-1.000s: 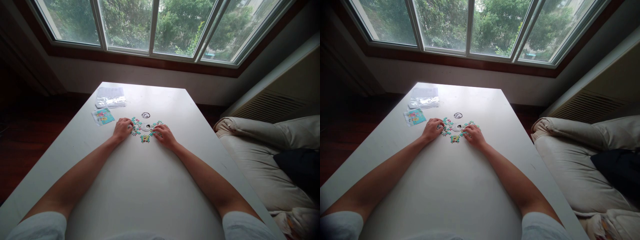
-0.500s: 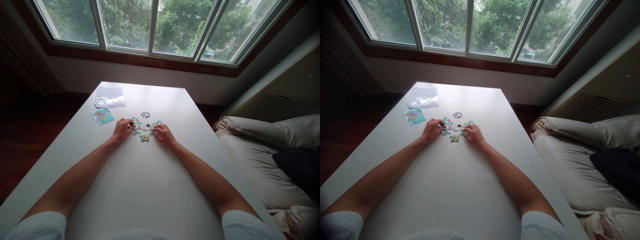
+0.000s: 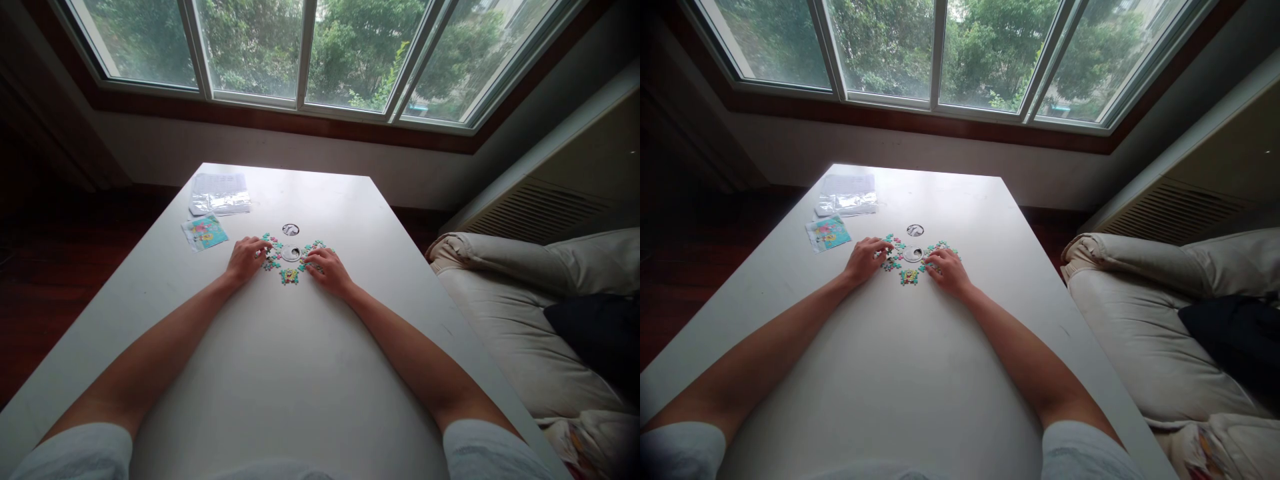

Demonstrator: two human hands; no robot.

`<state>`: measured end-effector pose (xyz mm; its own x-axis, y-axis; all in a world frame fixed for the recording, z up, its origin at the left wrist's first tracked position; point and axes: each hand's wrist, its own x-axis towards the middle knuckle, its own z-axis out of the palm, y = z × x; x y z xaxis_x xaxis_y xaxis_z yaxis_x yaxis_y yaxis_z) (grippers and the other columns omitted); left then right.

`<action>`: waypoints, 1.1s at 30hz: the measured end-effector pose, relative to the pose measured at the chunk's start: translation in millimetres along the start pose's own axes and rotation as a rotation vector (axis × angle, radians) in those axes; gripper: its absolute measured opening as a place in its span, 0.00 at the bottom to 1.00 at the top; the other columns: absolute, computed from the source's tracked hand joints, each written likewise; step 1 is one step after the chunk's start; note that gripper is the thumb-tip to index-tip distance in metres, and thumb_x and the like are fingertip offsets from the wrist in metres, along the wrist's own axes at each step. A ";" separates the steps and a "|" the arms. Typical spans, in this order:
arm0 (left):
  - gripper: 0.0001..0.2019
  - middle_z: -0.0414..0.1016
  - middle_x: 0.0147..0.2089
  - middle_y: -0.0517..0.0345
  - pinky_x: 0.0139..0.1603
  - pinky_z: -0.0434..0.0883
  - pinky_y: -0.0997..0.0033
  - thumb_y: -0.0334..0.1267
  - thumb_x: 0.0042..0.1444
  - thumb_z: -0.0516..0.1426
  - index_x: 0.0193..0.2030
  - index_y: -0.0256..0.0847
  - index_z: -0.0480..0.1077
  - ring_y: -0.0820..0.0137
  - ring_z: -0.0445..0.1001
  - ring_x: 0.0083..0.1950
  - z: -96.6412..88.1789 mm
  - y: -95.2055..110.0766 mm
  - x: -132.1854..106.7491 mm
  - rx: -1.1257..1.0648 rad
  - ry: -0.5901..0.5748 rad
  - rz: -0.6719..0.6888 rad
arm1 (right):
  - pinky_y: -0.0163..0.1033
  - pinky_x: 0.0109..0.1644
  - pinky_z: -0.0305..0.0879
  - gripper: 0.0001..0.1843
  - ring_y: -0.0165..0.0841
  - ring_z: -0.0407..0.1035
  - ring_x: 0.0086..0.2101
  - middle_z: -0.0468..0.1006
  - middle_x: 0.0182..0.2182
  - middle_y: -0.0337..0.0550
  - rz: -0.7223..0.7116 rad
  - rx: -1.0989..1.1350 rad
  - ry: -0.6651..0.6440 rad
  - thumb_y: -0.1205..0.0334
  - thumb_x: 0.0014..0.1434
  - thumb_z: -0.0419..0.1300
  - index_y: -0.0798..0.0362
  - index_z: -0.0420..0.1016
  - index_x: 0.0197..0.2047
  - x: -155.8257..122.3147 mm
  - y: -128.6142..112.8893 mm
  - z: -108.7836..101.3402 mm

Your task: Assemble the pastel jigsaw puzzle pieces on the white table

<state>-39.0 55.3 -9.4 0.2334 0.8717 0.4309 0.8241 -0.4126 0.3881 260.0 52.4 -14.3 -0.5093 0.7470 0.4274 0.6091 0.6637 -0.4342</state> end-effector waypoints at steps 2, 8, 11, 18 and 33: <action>0.13 0.80 0.43 0.56 0.53 0.65 0.58 0.33 0.61 0.54 0.47 0.49 0.78 0.60 0.73 0.48 -0.5 0.9 -0.1 0.002 0.001 -0.005 | 0.53 0.59 0.63 0.10 0.43 0.67 0.53 0.78 0.49 0.46 0.000 -0.003 0.003 0.57 0.66 0.59 0.44 0.80 0.47 0.1 -0.6 -0.5; 0.13 0.80 0.44 0.55 0.53 0.66 0.58 0.33 0.60 0.55 0.47 0.48 0.78 0.60 0.74 0.49 -2.2 3.8 0.3 -0.003 -0.011 -0.013 | 0.53 0.59 0.63 0.10 0.43 0.67 0.54 0.78 0.50 0.46 0.002 -0.006 -0.009 0.57 0.66 0.59 0.44 0.80 0.47 -0.1 0.9 0.8; 0.12 0.80 0.42 0.56 0.53 0.66 0.59 0.33 0.60 0.55 0.46 0.48 0.78 0.60 0.74 0.48 -1.8 3.9 0.4 -0.011 -0.009 -0.009 | 0.53 0.59 0.63 0.10 0.43 0.67 0.54 0.78 0.50 0.46 0.004 -0.008 -0.007 0.57 0.66 0.60 0.44 0.80 0.47 -0.6 2.4 2.0; 0.11 0.81 0.40 0.58 0.53 0.68 0.59 0.33 0.60 0.56 0.45 0.47 0.77 0.62 0.76 0.45 -4.0 5.0 0.8 -0.044 -0.005 0.005 | 0.54 0.59 0.63 0.10 0.43 0.67 0.54 0.78 0.50 0.46 0.002 -0.007 -0.007 0.57 0.66 0.59 0.44 0.80 0.48 -0.3 1.8 2.1; 0.05 0.79 0.38 0.58 0.44 0.74 0.66 0.38 0.58 0.60 0.40 0.43 0.74 0.68 0.77 0.39 -1.6 34.9 -2.4 -0.456 0.005 -0.035 | 0.53 0.60 0.62 0.09 0.43 0.67 0.54 0.79 0.49 0.44 -0.029 -0.022 0.056 0.57 0.67 0.59 0.44 0.80 0.47 0.2 -11.7 -0.8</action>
<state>-11.6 38.4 4.4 0.2056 0.8864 0.4147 0.5200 -0.4580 0.7210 253.3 44.8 -8.5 -0.4924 0.7239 0.4832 0.6083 0.6833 -0.4038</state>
